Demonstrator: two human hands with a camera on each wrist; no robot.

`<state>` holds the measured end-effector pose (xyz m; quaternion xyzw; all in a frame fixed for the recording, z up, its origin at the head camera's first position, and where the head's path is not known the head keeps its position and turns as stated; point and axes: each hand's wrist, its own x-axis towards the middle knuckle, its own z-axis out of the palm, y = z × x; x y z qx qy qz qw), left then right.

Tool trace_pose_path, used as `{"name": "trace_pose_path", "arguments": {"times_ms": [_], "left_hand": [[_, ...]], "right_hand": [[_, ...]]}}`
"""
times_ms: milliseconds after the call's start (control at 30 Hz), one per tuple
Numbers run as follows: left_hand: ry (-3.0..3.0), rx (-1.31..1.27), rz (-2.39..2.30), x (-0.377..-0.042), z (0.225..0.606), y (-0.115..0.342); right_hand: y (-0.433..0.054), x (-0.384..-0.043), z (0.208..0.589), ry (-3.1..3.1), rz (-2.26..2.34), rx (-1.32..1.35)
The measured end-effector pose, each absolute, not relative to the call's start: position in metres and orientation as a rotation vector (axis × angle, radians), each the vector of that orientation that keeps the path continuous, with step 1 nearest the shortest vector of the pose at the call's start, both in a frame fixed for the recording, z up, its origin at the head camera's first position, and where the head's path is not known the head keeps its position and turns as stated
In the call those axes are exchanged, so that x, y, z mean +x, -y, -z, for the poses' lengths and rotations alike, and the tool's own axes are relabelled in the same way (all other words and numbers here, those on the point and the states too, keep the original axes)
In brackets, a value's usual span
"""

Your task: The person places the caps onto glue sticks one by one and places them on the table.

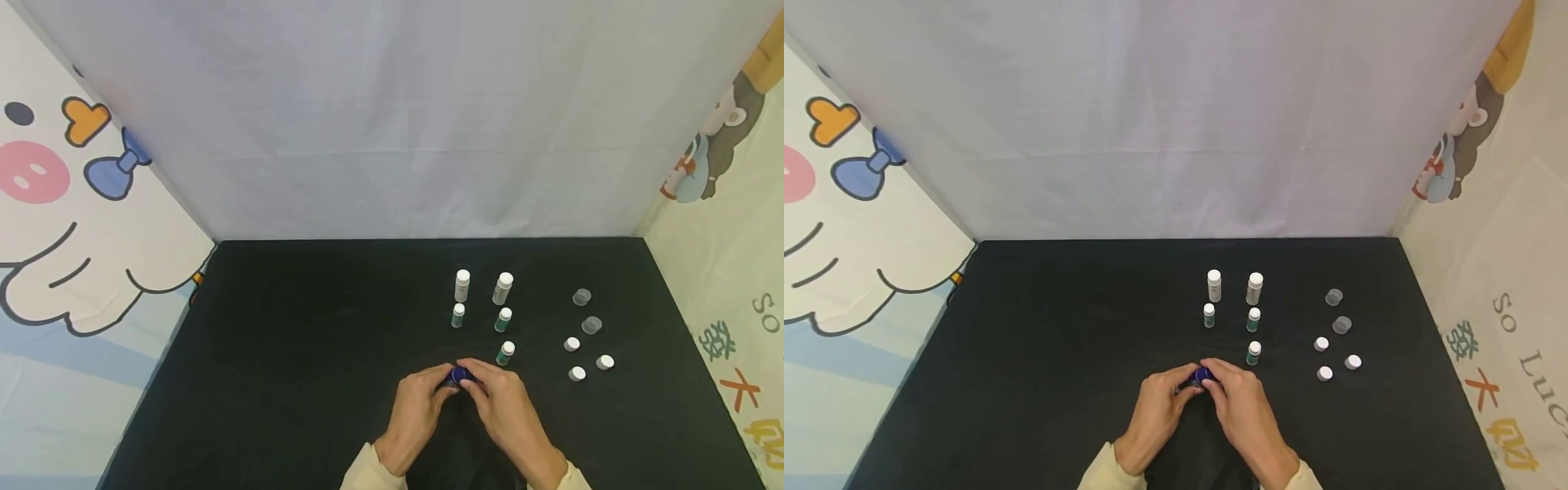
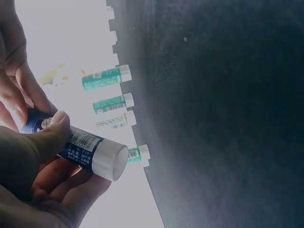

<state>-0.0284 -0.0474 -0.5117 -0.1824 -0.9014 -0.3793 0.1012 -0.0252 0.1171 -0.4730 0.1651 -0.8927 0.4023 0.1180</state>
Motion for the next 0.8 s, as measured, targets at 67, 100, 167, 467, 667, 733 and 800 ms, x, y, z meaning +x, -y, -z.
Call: {"name": "trace_pose_path", "arguments": {"times_ms": [67, 100, 167, 467, 667, 733, 800], "left_hand": [[2.656, -0.543, 1.112, -0.0281, 0.5111, 0.0479], [2.653, -0.546, 1.104, -0.0278, 0.5109, 0.0482], [2.652, -0.553, 1.093, -0.0270, 0.5107, 0.0485], [2.607, -0.568, 1.059, -0.0231, 0.5146, 0.0491], [2.565, -0.583, 1.018, -0.0221, 0.5165, 0.0494], [2.544, -0.591, 1.005, -0.0221, 0.5173, 0.0497], [2.522, -0.599, 0.984, -0.0222, 0.5179, 0.0498]], "right_hand": [[-0.1161, -0.0249, 0.4719, 2.607, -1.173, 0.489], [-0.1155, -0.0247, 0.4713, 2.605, -1.172, 0.492], [-0.1144, -0.0240, 0.4704, 2.606, -1.172, 0.493], [-0.1106, -0.0207, 0.4730, 2.579, -1.131, 0.534], [-0.1090, -0.0214, 0.4757, 2.534, -1.095, 0.558], [-0.1082, -0.0216, 0.4756, 2.528, -1.095, 0.568], [-0.1074, -0.0218, 0.4746, 2.529, -1.094, 0.570]]}}
